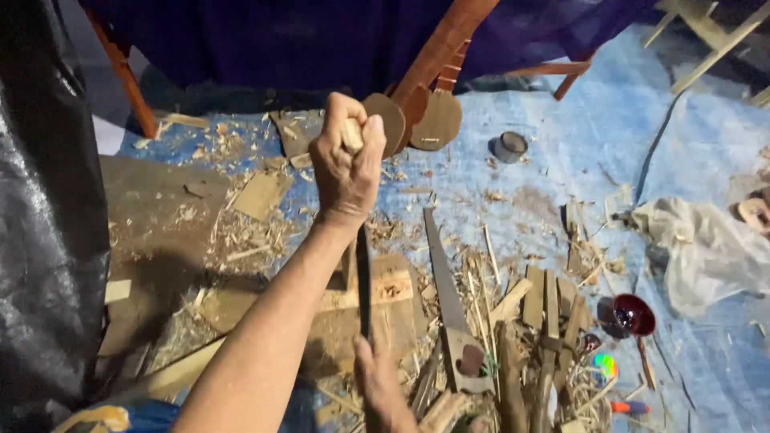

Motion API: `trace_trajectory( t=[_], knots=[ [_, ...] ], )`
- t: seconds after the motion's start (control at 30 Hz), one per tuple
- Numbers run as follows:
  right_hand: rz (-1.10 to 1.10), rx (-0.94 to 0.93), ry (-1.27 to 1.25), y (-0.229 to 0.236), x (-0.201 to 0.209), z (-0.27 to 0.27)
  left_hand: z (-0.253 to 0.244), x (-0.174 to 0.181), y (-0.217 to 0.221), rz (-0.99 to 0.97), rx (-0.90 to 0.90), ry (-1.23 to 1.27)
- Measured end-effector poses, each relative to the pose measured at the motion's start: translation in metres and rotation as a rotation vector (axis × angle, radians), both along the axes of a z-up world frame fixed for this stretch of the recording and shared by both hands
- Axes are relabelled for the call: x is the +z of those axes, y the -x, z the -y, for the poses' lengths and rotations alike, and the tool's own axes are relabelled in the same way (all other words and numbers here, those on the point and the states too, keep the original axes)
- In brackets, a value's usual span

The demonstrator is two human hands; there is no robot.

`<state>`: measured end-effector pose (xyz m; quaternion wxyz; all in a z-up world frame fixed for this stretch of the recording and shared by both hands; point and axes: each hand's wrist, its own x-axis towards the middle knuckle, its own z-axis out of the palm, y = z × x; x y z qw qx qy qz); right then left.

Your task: Shaping and smoothing a wooden instrument component by scraping it with a hand-held metal blade on a workshop floor.

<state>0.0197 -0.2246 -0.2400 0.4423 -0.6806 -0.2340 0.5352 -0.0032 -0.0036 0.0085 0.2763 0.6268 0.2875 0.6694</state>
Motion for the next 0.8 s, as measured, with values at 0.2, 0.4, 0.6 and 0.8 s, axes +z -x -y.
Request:
trace_trajectory(
  t=[0.2, 0.4, 0.6, 0.8],
  knots=[
    [-0.004, 0.012, 0.050, -0.002, 0.004, 0.009, 0.000, -0.006, 0.005, -0.044, 0.043, 0.017],
    [0.046, 0.026, 0.155, 0.007, -0.047, 0.020, 0.001, 0.000, 0.017, 0.006, -0.020, 0.019],
    [0.027, 0.032, -0.034, 0.010, 0.025, 0.007, 0.006, -0.007, 0.020, -0.023, 0.027, 0.012],
    [0.139, 0.120, 0.073, 0.006, -0.090, 0.035, 0.008, -0.008, 0.034, -0.043, 0.085, -0.003]
  ],
)
